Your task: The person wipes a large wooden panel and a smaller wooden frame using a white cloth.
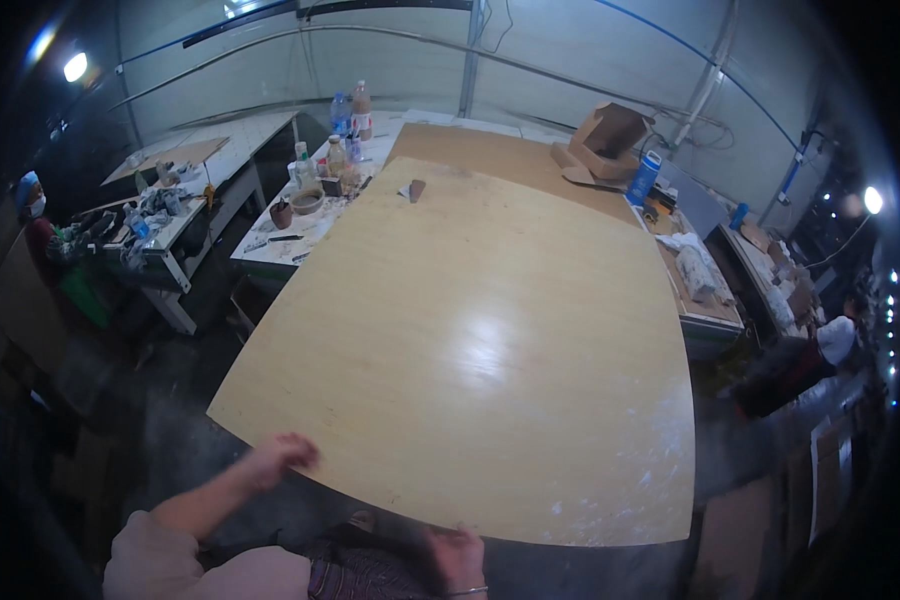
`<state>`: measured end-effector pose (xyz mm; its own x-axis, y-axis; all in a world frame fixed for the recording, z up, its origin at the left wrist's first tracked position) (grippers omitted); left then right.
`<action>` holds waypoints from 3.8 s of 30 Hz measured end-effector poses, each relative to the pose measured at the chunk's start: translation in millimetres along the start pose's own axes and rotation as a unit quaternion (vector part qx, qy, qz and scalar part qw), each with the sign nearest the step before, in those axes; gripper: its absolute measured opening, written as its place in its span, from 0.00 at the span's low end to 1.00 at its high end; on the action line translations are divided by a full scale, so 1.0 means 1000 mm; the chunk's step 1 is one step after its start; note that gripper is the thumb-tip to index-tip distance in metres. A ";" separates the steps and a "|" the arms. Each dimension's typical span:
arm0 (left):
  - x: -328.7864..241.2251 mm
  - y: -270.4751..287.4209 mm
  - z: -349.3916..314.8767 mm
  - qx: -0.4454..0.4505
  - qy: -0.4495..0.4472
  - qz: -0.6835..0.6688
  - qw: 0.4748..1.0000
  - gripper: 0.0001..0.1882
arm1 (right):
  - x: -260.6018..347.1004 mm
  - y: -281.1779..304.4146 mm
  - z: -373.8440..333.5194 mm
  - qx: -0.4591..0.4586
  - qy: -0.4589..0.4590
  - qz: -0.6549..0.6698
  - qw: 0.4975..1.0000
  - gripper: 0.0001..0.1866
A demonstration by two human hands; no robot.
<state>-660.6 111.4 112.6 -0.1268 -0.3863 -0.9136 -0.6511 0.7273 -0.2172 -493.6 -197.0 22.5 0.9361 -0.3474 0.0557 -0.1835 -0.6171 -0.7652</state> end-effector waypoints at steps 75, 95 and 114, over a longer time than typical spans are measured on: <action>0.142 -0.056 -0.083 0.021 0.327 -0.114 0.938 0.21 | -0.013 0.112 -0.112 -0.237 0.358 -0.017 0.903 0.16; 0.137 -0.140 -0.123 0.275 0.548 0.072 0.787 0.20 | 0.029 0.166 -0.148 -0.325 0.454 -0.017 0.829 0.10; 0.078 -0.014 0.221 0.016 0.042 -0.368 0.929 0.19 | 0.065 0.111 -0.192 -0.495 0.403 -0.159 0.753 0.16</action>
<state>-495.9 197.1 -31.4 0.2841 -0.8274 -0.4845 -0.5620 0.2658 -0.7833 -510.3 -423.6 64.8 0.5667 -0.1404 0.8118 -0.4964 -0.8447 0.2004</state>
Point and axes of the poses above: each hand's wrist, its own z-axis towards the middle knuckle, its own y-axis out of the back of the hand, x = y × z, the point moved 5 cm from there along z, towards the middle knuckle, and after that the axes turned 8 degrees about -y, right-handed, at the moved point
